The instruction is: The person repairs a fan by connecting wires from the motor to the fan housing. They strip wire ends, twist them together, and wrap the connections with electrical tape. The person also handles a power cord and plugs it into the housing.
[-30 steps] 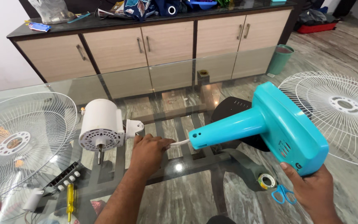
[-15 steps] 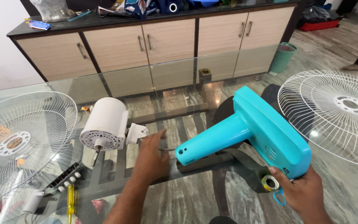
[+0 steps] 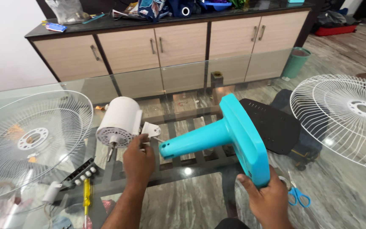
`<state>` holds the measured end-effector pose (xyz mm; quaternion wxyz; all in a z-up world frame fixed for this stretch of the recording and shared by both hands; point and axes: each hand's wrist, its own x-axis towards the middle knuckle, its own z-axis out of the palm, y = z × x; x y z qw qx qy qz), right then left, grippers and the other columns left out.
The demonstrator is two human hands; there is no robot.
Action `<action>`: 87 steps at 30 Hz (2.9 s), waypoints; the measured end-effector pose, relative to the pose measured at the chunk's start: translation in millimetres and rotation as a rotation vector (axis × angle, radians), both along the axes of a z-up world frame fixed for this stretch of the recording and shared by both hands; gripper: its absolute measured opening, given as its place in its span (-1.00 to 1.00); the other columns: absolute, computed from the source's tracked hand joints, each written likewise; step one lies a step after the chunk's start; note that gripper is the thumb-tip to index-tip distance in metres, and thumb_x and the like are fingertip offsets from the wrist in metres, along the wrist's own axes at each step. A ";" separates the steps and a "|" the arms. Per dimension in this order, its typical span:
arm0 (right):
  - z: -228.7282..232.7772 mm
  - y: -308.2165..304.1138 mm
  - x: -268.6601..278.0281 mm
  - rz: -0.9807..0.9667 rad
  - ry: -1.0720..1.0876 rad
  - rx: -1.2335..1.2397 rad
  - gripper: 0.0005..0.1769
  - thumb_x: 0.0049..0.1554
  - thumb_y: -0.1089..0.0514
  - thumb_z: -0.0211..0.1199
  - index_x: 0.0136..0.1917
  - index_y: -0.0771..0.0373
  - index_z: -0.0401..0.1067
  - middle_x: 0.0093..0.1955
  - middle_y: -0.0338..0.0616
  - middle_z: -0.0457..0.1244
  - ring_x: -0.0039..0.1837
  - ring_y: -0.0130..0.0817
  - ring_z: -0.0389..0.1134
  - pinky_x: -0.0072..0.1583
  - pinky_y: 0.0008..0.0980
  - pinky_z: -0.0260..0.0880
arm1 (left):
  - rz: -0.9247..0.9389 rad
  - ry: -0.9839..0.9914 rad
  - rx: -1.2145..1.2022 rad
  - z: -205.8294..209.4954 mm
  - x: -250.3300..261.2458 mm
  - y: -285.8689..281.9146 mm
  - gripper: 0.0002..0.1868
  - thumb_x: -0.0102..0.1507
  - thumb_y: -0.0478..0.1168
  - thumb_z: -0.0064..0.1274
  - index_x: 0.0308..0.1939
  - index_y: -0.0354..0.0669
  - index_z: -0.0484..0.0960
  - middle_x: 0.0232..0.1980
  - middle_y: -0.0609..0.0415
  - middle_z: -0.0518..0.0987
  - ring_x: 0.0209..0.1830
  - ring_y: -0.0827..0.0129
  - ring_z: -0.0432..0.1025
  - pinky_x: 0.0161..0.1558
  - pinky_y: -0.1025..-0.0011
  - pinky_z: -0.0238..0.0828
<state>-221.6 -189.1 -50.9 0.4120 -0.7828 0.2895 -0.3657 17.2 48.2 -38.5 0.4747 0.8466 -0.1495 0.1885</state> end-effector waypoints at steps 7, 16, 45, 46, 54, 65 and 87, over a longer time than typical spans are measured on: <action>22.4 26.9 32.0 -0.036 -0.038 -0.081 -0.48 0.04 -0.16 0.43 0.00 0.30 0.43 -0.36 -0.09 0.32 -0.30 -0.27 0.37 -0.18 -0.23 0.35 | 0.327 -0.336 0.353 37.2 2.1 46.2 -0.20 0.01 -0.15 0.32 0.35 0.10 0.42 0.43 -0.29 0.22 0.40 -0.31 0.19 0.27 -0.16 0.16; 25.6 40.8 65.5 -0.022 -0.133 -0.054 -0.46 0.10 -0.15 0.40 0.11 0.31 0.43 -0.14 -0.05 0.39 -0.09 -0.25 0.43 -0.03 -0.23 0.39 | 0.140 -0.037 0.341 47.8 37.1 76.9 -0.10 0.04 -0.42 0.28 0.39 0.25 0.27 0.43 -0.41 0.16 0.33 -0.34 0.27 0.24 -0.03 0.33; 3.2 35.3 78.0 0.089 -0.165 -0.166 -0.60 0.00 0.16 0.43 0.06 0.36 0.43 -0.24 -0.07 0.37 -0.21 -0.29 0.43 -0.14 -0.25 0.43 | 0.104 0.209 0.457 63.2 44.1 97.5 -0.10 0.15 -0.36 0.22 0.45 0.44 0.18 0.42 -0.33 0.18 0.25 -0.26 0.41 0.17 0.04 0.47; 3.0 39.4 75.8 0.079 -0.134 -0.165 -0.62 -0.02 0.17 0.44 0.03 0.35 0.44 -0.25 -0.06 0.37 -0.22 -0.28 0.44 -0.15 -0.24 0.43 | 0.099 0.172 0.475 61.7 45.4 97.0 -0.09 0.14 -0.37 0.23 0.45 0.45 0.19 0.42 -0.34 0.17 0.26 -0.28 0.40 0.18 0.03 0.45; 25.3 77.6 67.0 -0.044 0.078 -0.221 -0.44 -0.25 0.10 0.60 -0.02 0.29 0.45 -0.24 0.01 0.38 -0.23 -0.18 0.47 -0.17 -0.13 0.44 | 0.026 0.231 0.461 60.4 72.5 82.2 -0.07 0.18 -0.44 0.13 0.49 0.44 0.11 0.60 -0.33 -0.07 0.30 -0.31 0.36 0.18 0.00 0.44; -17.4 93.2 83.1 0.675 0.152 -0.080 -0.21 0.13 -0.09 0.37 0.53 0.14 0.19 0.58 0.13 0.05 0.48 0.03 0.22 0.27 -0.05 0.39 | 0.224 -0.214 0.715 60.4 104.5 61.2 0.05 0.06 -0.04 0.28 0.59 0.39 0.10 0.55 -0.47 -0.04 0.49 -0.37 0.17 0.25 -0.13 0.21; 14.0 -1.4 84.5 0.383 0.332 -0.241 -0.75 0.14 -0.01 0.20 -0.18 0.17 0.57 -0.36 0.08 0.36 -0.34 -0.02 0.40 -0.23 -0.06 0.36 | 0.042 0.331 -0.038 27.4 -91.9 2.5 -0.65 0.17 -0.18 0.23 -0.06 -0.22 0.48 -0.25 -0.22 0.68 -0.22 -0.12 0.59 -0.18 0.07 0.47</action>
